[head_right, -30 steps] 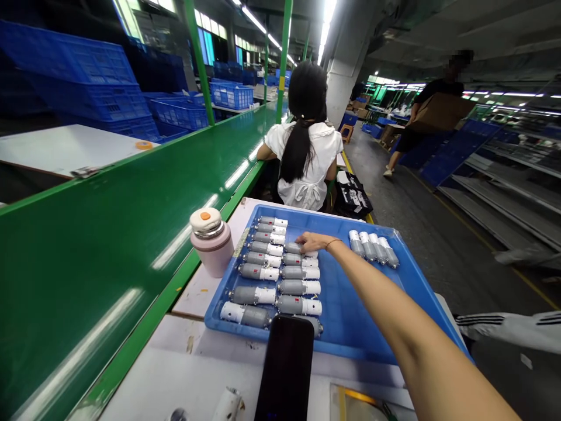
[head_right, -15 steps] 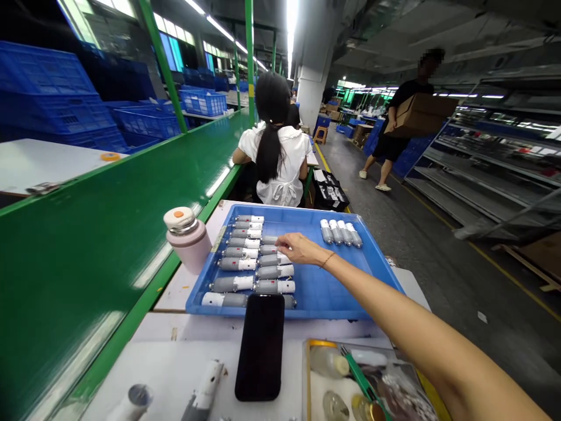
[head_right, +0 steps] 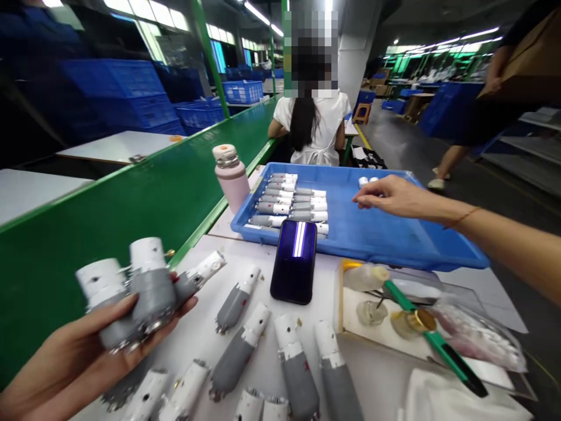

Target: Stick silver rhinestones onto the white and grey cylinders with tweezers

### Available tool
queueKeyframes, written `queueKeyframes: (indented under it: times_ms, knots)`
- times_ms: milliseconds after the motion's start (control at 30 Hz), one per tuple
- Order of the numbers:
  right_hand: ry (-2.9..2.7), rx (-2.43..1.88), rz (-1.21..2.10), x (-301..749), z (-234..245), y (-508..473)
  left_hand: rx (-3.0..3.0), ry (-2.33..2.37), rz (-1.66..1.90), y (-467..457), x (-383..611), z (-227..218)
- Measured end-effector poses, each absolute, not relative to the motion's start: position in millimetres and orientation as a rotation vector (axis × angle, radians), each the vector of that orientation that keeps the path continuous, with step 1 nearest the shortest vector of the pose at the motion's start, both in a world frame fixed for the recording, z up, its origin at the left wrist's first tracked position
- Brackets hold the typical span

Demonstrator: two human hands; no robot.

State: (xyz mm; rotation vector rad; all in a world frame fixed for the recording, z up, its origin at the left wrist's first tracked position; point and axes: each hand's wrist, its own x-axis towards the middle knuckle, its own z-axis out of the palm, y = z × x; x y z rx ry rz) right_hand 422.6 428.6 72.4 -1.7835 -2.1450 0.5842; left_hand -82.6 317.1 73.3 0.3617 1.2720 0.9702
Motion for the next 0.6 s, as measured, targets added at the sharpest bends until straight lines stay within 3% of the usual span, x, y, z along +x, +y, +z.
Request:
queueKeyframes:
  times_ms: [267, 600]
  knots:
    - [-2.088, -1.769, 0.405, 420, 84, 409, 0.608, 1.178, 0.941, 325, -77, 58]
    - [-2.315, -1.645, 0.252, 308, 156, 311, 0.994, 1.252, 0.844, 311, -73, 40]
